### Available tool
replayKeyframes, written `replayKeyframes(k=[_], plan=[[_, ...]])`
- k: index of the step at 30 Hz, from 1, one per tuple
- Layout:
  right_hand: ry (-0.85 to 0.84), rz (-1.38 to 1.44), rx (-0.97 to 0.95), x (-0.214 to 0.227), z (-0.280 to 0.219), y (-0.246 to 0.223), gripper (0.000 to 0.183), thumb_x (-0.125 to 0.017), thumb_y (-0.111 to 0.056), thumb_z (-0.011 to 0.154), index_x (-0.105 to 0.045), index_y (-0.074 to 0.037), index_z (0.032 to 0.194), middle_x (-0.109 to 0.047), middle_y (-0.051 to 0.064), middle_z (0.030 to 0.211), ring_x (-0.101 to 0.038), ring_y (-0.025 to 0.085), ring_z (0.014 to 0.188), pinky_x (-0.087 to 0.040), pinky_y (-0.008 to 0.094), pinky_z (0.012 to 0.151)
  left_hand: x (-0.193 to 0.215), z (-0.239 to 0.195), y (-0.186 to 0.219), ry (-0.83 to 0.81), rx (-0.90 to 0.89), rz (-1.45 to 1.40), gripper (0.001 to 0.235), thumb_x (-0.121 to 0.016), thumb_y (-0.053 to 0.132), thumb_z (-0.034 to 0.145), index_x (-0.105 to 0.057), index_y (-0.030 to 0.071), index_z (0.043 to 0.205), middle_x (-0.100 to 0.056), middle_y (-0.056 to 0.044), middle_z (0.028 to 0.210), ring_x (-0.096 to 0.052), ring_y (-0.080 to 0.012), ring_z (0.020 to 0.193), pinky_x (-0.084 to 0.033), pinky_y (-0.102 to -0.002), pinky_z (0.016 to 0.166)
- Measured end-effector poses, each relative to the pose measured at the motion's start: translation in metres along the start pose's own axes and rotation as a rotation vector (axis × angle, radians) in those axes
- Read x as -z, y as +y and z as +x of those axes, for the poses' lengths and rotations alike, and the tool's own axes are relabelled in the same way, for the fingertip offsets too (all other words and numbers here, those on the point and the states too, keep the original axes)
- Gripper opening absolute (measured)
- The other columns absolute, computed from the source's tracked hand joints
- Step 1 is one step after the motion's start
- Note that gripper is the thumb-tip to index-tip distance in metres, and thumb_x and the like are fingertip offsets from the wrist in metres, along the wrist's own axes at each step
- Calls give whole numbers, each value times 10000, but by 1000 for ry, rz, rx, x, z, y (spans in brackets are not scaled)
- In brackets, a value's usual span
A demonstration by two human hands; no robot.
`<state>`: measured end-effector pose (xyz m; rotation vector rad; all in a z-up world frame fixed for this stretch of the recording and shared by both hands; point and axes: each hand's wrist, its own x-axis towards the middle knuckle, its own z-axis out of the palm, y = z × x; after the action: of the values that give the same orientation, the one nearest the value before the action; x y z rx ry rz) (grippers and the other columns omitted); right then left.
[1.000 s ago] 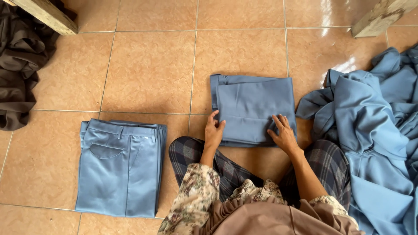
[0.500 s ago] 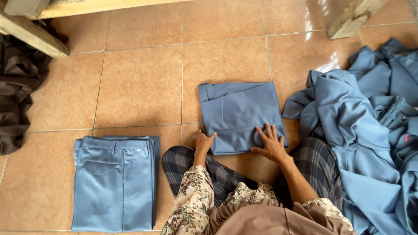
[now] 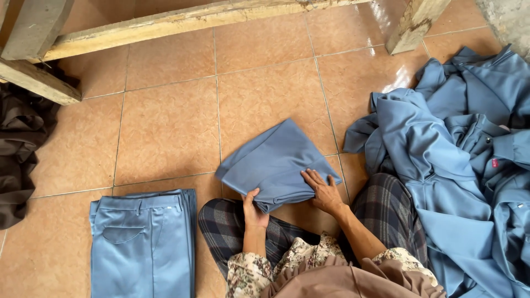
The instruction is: The person sits on the floor and folds a pair of blue trousers by hand. They smooth the fabric, fold the legs together, and then fold the garment into a compact rectangle before placing it aside.
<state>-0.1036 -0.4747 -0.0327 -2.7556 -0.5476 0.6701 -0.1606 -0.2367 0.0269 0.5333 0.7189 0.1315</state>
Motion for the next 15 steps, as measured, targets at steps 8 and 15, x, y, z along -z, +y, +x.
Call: replayKeyframes(k=[8, 15], plan=[[60, 1412, -137, -9, 5, -28, 170, -790, -83, 754, -777, -108, 921, -706, 37, 849, -686, 183, 831, -505, 362, 828, -139, -63, 50, -122, -411, 251, 936, -768, 84, 849, -252, 201, 1622, -373, -198, 1555, -416, -269, 1333, -401, -447, 1143], [51, 1805, -535, 14, 5, -3, 1014, -825, -133, 770, -278, -130, 1624, -388, 286, 1564, -405, 505, 1413, -377, 660, 1082, -145, 46, -22, -483, -233, 743, 764, -644, 256, 1029, -216, 27, 1619, -518, -305, 1304, -563, -363, 1221, -510, -508, 1041]])
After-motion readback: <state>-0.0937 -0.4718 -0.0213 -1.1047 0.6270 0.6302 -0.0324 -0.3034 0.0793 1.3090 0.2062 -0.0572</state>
